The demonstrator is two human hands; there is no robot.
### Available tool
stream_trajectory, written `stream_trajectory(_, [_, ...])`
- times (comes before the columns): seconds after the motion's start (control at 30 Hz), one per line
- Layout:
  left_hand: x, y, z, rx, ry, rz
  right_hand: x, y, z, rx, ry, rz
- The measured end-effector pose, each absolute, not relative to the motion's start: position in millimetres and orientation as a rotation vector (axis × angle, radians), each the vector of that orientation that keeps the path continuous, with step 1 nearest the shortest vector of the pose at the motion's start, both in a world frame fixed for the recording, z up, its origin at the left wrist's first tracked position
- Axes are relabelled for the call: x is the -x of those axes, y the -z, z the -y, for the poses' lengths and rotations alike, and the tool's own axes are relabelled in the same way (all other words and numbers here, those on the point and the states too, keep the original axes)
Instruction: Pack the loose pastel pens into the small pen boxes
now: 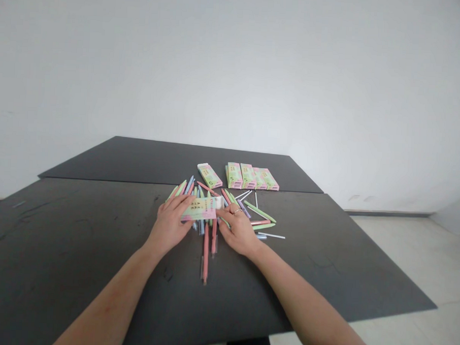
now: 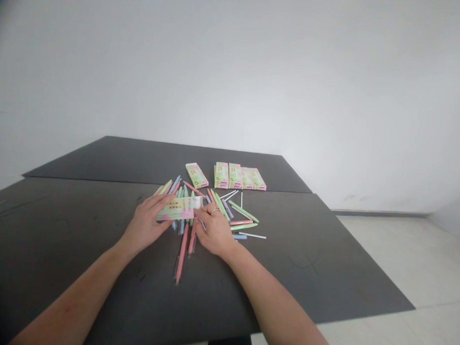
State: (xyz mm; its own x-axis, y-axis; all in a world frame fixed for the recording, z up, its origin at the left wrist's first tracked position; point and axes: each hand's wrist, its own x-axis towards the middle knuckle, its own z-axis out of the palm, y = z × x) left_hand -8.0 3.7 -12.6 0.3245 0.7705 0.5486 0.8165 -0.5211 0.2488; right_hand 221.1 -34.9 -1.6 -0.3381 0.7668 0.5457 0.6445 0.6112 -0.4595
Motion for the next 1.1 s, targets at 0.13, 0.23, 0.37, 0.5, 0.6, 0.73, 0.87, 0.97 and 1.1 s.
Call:
stream_trajectory(0.13, [10,14,-6,2.469,0.961,1.524,-226,-1,32,1.045,-0.244,1.964])
stream_trajectory(0.23, [10,14,-7,2.426,0.984,1.554,-247,-10,23,1.145,-0.254,1.731])
stream_trajectory(0.37, [10,12,-7,2.416,1.002,1.560,-294,-20,6,1.394,-0.351,1.670])
stream_trajectory(0.5, [11,12,-8,2.421,0.995,1.545,-332,-21,0,1.645,-0.389,1.981])
stream_trajectory(0.6, [13,13,-9,2.420,1.001,1.528,-340,-22,2,1.813,-0.377,2.102])
stream_trajectory(0.73, [15,14,-11,2.393,1.047,1.503,-323,-26,6,1.755,-0.447,2.154])
stream_trajectory(0.87, [16,15,-13,2.368,1.046,1.503,-282,-25,20,1.369,-0.689,2.197])
stream_trajectory(0.97, [16,16,-13,2.359,1.039,1.511,-248,-20,34,1.181,-0.739,2.288])
stream_trajectory(1.1, [15,15,-13,2.339,1.053,1.511,-221,-12,46,1.181,-0.551,2.476])
